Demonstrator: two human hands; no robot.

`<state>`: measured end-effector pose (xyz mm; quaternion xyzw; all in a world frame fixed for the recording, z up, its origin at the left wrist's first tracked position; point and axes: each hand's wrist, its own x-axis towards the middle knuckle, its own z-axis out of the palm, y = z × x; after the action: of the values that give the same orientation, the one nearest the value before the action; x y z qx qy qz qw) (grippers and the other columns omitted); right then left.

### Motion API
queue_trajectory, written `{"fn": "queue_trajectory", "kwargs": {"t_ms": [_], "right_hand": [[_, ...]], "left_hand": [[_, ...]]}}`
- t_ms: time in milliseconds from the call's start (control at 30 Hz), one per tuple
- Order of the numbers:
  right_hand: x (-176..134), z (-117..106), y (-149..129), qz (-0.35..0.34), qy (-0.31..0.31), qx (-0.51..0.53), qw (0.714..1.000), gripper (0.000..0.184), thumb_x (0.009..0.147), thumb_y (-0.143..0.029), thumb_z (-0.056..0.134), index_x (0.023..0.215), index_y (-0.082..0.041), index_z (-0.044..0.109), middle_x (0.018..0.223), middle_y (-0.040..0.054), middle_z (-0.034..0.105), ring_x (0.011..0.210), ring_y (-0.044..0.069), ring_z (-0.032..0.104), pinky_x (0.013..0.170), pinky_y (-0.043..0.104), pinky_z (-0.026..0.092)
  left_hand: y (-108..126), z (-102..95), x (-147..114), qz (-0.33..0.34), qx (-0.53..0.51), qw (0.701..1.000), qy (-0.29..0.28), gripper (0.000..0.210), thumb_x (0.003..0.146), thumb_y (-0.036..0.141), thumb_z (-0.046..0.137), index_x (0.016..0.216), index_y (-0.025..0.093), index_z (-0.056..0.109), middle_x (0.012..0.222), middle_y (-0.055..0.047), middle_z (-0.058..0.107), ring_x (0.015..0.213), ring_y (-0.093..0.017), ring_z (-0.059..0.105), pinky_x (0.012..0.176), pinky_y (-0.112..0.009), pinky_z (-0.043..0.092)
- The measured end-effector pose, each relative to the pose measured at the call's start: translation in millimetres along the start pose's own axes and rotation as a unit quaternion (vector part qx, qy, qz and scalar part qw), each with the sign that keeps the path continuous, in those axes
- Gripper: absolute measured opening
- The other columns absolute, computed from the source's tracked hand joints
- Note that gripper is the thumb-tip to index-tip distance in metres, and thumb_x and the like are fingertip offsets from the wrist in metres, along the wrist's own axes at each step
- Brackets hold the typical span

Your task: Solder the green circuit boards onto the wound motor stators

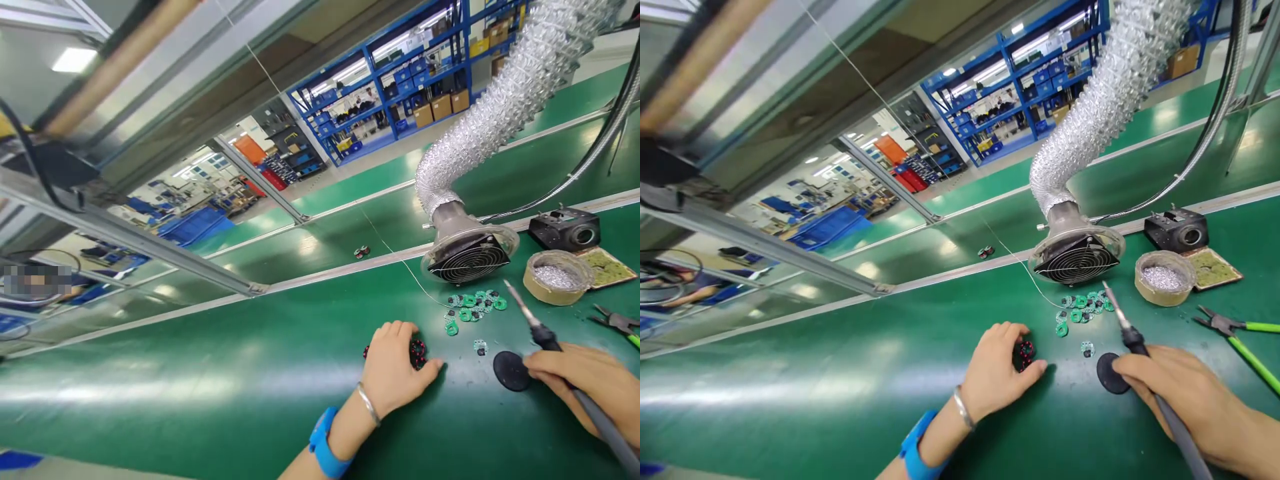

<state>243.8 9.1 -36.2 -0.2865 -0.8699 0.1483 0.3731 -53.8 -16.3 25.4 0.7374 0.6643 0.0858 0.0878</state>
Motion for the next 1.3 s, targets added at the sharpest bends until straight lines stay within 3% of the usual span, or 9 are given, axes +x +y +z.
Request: {"fn": "queue_trajectory", "kwargs": {"t_ms": [167, 400, 567, 667, 767, 867, 967, 1133, 1300], "right_hand": [[34, 5, -16, -0.041, -0.006, 0.03, 0.999, 0.017, 0.097, -0.014, 0.042, 0.105, -0.021, 0.054, 0.071, -0.0014, 0.061, 0.056, 0.013, 0.052, 0.056, 0.024, 0.043], [20, 2, -11, 0.024, 0.02, 0.057, 0.998, 0.02, 0.092, -0.008, 0.04, 0.104, -0.02, 0.05, 0.081, 0.0014, 0.064, 0.065, 0.012, 0.061, 0.061, 0.022, 0.049], [23, -1, -11, 0.035, 0.006, 0.068, 0.997, 0.023, 0.087, -0.005, 0.037, 0.1, -0.02, 0.048, 0.078, 0.0011, 0.064, 0.063, 0.012, 0.062, 0.059, 0.021, 0.05], [24, 0, -11, 0.029, 0.002, 0.055, 0.998, 0.023, 0.086, -0.005, 0.037, 0.1, -0.02, 0.047, 0.081, 0.0025, 0.065, 0.064, 0.014, 0.062, 0.057, 0.022, 0.049], [25, 1, -12, 0.029, 0.005, 0.051, 0.998, 0.025, 0.085, -0.004, 0.037, 0.101, -0.02, 0.047, 0.081, 0.0028, 0.065, 0.063, 0.014, 0.062, 0.057, 0.023, 0.048], [25, 2, -13, 0.031, 0.003, 0.047, 0.998, 0.027, 0.085, -0.003, 0.037, 0.103, -0.02, 0.047, 0.08, 0.0021, 0.064, 0.062, 0.014, 0.06, 0.057, 0.024, 0.048], [26, 2, -16, 0.036, -0.008, 0.045, 0.998, 0.027, 0.084, -0.004, 0.038, 0.104, -0.02, 0.047, 0.079, 0.0013, 0.062, 0.061, 0.014, 0.055, 0.058, 0.025, 0.046], [29, 5, -23, 0.051, -0.044, 0.047, 0.997, 0.032, 0.078, -0.009, 0.047, 0.109, -0.019, 0.046, 0.085, 0.0034, 0.061, 0.07, 0.018, 0.053, 0.064, 0.029, 0.045], [33, 7, -22, 0.069, -0.069, 0.041, 0.994, 0.032, 0.079, -0.009, 0.049, 0.107, -0.021, 0.046, 0.083, 0.0014, 0.059, 0.069, 0.017, 0.051, 0.063, 0.027, 0.044]], "left_hand": [[13, 16.0, 0, 0.03, -0.003, 0.999, 0.019, 0.018, 0.077, 0.023, 0.065, 0.092, 0.019, 0.058, 0.09, -0.006, 0.066, 0.085, -0.026, 0.06, 0.076, -0.041, 0.048], [64, 39.0, 4, 0.135, -0.169, 0.973, 0.082, 0.021, 0.076, 0.026, 0.073, 0.093, 0.021, 0.06, 0.083, -0.003, 0.065, 0.072, -0.019, 0.063, 0.063, -0.031, 0.052], [87, 64.7, 11, 0.15, -0.174, 0.968, 0.099, 0.02, 0.076, 0.026, 0.075, 0.089, 0.02, 0.062, 0.079, -0.003, 0.066, 0.07, -0.02, 0.063, 0.063, -0.032, 0.053], [83, 64.8, 11, 0.159, -0.17, 0.967, 0.107, 0.022, 0.077, 0.029, 0.075, 0.091, 0.019, 0.062, 0.081, -0.005, 0.067, 0.074, -0.022, 0.063, 0.066, -0.035, 0.054], [72, 55.3, 12, 0.207, -0.211, 0.953, 0.065, 0.027, 0.081, 0.035, 0.072, 0.1, 0.018, 0.061, 0.085, -0.006, 0.067, 0.076, -0.021, 0.063, 0.067, -0.033, 0.055], [61, 46.5, 17, 0.256, -0.275, 0.926, 0.02, 0.023, 0.087, 0.027, 0.066, 0.108, 0.019, 0.061, 0.095, -0.006, 0.068, 0.086, -0.019, 0.064, 0.076, -0.029, 0.056], [54, 43.4, 23, 0.28, -0.298, 0.913, 0.0, 0.01, 0.09, 0.017, 0.059, 0.096, 0.022, 0.066, 0.099, -0.006, 0.067, 0.089, -0.016, 0.065, 0.079, -0.025, 0.054], [48, 40.0, 23, 0.275, -0.331, 0.902, 0.024, 0.015, 0.091, 0.009, 0.052, 0.083, 0.02, 0.06, 0.078, -0.002, 0.065, 0.074, -0.014, 0.062, 0.069, -0.022, 0.051], [47, 36.5, 15, 0.267, -0.346, 0.898, 0.047, 0.009, 0.089, 0.011, 0.053, 0.09, 0.019, 0.056, 0.082, -0.004, 0.063, 0.076, -0.016, 0.059, 0.069, -0.025, 0.051]]}}
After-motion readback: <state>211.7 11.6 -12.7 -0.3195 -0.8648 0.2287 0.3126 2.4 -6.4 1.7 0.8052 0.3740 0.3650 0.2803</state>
